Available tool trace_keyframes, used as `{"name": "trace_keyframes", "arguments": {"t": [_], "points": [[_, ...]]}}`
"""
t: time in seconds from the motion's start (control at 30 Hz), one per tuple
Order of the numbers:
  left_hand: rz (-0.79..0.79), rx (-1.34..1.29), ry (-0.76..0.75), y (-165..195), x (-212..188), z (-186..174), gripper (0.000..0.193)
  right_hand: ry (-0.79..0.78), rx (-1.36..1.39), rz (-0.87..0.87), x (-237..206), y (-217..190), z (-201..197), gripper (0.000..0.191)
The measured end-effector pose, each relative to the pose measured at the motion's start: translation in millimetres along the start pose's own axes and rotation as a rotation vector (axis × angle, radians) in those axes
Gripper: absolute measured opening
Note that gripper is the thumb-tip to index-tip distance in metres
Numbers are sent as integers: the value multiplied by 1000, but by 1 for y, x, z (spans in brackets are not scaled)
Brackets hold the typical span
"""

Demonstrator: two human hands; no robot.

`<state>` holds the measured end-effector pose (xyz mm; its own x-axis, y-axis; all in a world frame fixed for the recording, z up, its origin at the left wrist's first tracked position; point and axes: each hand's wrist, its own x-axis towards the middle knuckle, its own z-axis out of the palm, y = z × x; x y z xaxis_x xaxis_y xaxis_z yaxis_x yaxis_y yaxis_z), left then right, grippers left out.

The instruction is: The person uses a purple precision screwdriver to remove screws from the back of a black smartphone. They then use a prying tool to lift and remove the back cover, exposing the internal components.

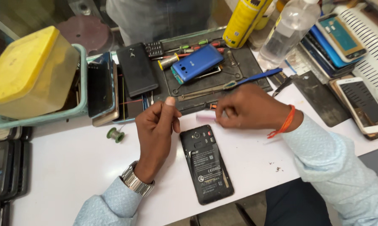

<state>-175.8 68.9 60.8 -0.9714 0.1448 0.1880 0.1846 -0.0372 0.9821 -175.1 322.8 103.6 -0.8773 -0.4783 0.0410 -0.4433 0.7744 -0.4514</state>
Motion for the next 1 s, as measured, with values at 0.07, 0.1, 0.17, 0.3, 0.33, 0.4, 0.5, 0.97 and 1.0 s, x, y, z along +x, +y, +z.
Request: {"name": "trace_keyframes", "arguments": {"t": [0.07,0.1,0.17,0.3,0.33,0.4,0.5,0.97,1.0], "points": [[24,-29,-8,-2,0,1,45,85,325,-47,-1,6,1,13],[20,-16,-9,-2,2,1,45,134,483,-76,0,9,1,13],[-2,15,-12,-4,2,1,45,129,704,82,0,13,5,15],[0,13,-17,-6,5,4,44,173,691,65,1,16,9,15],[-8,12,-18,-7,6,4,45,190,681,55,2,16,11,15],[-24,10,-11,-8,6,4,46,216,659,34,6,16,13,14],[-26,10,-3,-12,10,2,47,148,729,197,13,18,17,13],[-28,-8,0,-27,21,-3,48,159,513,115,29,30,34,16],[-30,-10,-2,-27,22,-3,48,157,508,120,29,30,34,16]]}}
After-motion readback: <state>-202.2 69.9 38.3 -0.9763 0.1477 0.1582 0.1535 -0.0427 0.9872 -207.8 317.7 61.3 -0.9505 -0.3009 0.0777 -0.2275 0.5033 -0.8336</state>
